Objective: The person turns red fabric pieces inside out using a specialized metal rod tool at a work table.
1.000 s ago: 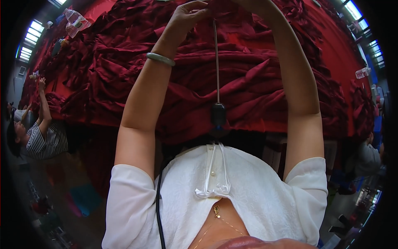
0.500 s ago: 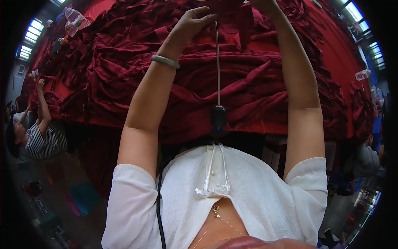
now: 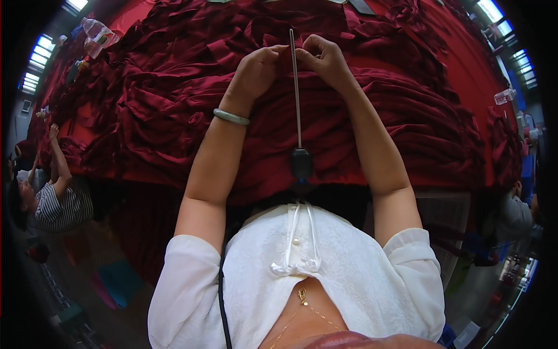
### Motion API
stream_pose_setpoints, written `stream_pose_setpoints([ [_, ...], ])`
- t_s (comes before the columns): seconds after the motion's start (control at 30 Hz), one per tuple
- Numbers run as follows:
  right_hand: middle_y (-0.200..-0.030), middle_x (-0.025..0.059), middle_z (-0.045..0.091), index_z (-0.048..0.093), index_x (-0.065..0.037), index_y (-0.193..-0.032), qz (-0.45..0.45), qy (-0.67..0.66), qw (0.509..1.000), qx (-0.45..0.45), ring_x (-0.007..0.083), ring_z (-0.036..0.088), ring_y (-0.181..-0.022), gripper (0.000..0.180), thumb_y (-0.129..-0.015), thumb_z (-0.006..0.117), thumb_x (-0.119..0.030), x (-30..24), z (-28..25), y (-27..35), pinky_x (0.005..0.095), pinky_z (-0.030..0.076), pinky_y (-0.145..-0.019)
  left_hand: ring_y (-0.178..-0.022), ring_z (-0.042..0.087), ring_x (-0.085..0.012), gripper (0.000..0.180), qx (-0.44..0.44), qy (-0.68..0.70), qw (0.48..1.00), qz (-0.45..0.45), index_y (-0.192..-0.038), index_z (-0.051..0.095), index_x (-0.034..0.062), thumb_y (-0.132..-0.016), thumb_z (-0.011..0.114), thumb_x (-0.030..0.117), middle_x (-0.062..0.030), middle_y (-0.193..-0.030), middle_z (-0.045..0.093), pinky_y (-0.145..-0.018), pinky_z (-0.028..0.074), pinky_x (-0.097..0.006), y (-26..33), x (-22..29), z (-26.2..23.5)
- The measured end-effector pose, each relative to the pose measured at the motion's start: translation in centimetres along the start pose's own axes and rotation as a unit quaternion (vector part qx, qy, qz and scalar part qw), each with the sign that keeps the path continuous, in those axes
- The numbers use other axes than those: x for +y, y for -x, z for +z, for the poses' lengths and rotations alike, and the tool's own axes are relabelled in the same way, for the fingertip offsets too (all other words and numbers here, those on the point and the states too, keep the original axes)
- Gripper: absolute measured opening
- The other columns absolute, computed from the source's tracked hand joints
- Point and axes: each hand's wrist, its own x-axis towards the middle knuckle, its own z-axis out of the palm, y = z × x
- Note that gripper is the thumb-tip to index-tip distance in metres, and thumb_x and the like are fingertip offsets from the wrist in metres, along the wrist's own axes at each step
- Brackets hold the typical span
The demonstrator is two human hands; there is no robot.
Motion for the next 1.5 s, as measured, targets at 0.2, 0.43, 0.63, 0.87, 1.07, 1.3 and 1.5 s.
stream_pose_setpoints([
  [0.2,-0.063,-0.0079,0.043,0.055,-0.005,-0.077,-0.038,-0.015,0.999,-0.030,-0.0006,0.036,-0.058,0.026,-0.086,0.070,-0.023,-0.5,-1.2,0.5,0.0188,0.031,-0.049,-0.088,0.064,-0.0143,0.027,-0.100,0.167,0.977,-0.082,-0.114,0.059,-0.0032,-0.088,0.052,-0.002,-0.0090,-0.102,0.066,-0.080,0.053,-0.026,0.0,-0.3,-1.0],
  [0.43,-0.064,-0.0025,0.048,0.057,-0.003,-0.078,-0.038,0.009,0.999,-0.030,0.0033,0.041,-0.057,0.025,-0.087,0.068,-0.023,0.2,-1.4,0.4,0.0228,0.036,-0.050,-0.088,0.066,-0.0157,0.024,-0.043,0.100,0.991,-0.073,-0.113,0.060,-0.0023,-0.089,0.057,0.003,-0.0084,-0.099,0.066,-0.080,0.056,-0.028,0.4,0.6,0.7],
  [0.63,-0.066,0.0035,0.057,0.060,-0.001,-0.083,-0.015,-0.036,0.999,-0.011,0.0073,0.047,-0.056,0.027,-0.086,0.069,-0.027,0.4,-1.0,0.4,0.0262,0.042,-0.052,-0.075,0.063,-0.0076,0.025,-0.057,0.094,0.992,-0.054,-0.113,0.061,-0.0009,-0.089,0.059,0.005,-0.0043,-0.094,0.066,-0.068,0.052,-0.020,0.3,0.0,0.3],
  [0.87,-0.066,-0.0055,0.046,0.058,-0.004,-0.081,-0.027,0.020,0.999,-0.033,0.0015,0.040,-0.062,0.025,-0.089,0.066,-0.026,0.5,-1.0,0.5,0.0205,0.036,-0.054,-0.074,0.061,-0.0049,0.023,-0.012,0.038,0.998,-0.038,-0.103,0.065,-0.0004,-0.087,0.068,0.015,-0.0014,-0.086,0.067,-0.067,0.049,-0.018,0.4,0.4,1.4],
  [1.07,-0.071,0.0080,0.055,0.054,-0.003,-0.081,-0.164,0.257,0.952,0.030,0.0234,0.057,-0.064,0.017,-0.085,0.060,-0.018,-0.8,-0.1,0.6,0.0359,0.045,-0.059,-0.071,0.060,-0.0048,0.014,0.081,-0.153,0.984,0.042,-0.094,0.067,-0.0007,-0.087,0.066,0.012,-0.0016,-0.081,0.067,-0.065,0.049,-0.020,0.2,0.2,2.3],
  [1.3,-0.077,0.0128,0.057,0.052,-0.003,-0.079,-0.159,0.361,0.908,0.140,0.0320,0.060,-0.074,0.017,-0.084,0.057,-0.018,-3.2,0.7,-1.3,0.0417,0.047,-0.063,-0.064,0.060,-0.0060,0.010,0.153,-0.377,0.899,0.162,-0.085,0.065,-0.0003,-0.084,0.066,0.010,-0.0040,-0.074,0.067,-0.058,0.048,-0.022,-1.1,2.4,4.1],
  [1.5,-0.080,0.0138,0.058,0.054,-0.002,-0.080,-0.212,0.190,0.947,0.146,0.0330,0.060,-0.077,0.010,-0.084,0.056,-0.012,-4.3,0.7,-3.0,0.0402,0.049,-0.066,-0.063,0.060,-0.0118,0.008,0.214,-0.347,0.884,0.230,-0.084,0.063,-0.0002,-0.083,0.065,0.008,-0.0065,-0.073,0.065,-0.056,0.047,-0.025,-1.9,3.6,4.3],
])
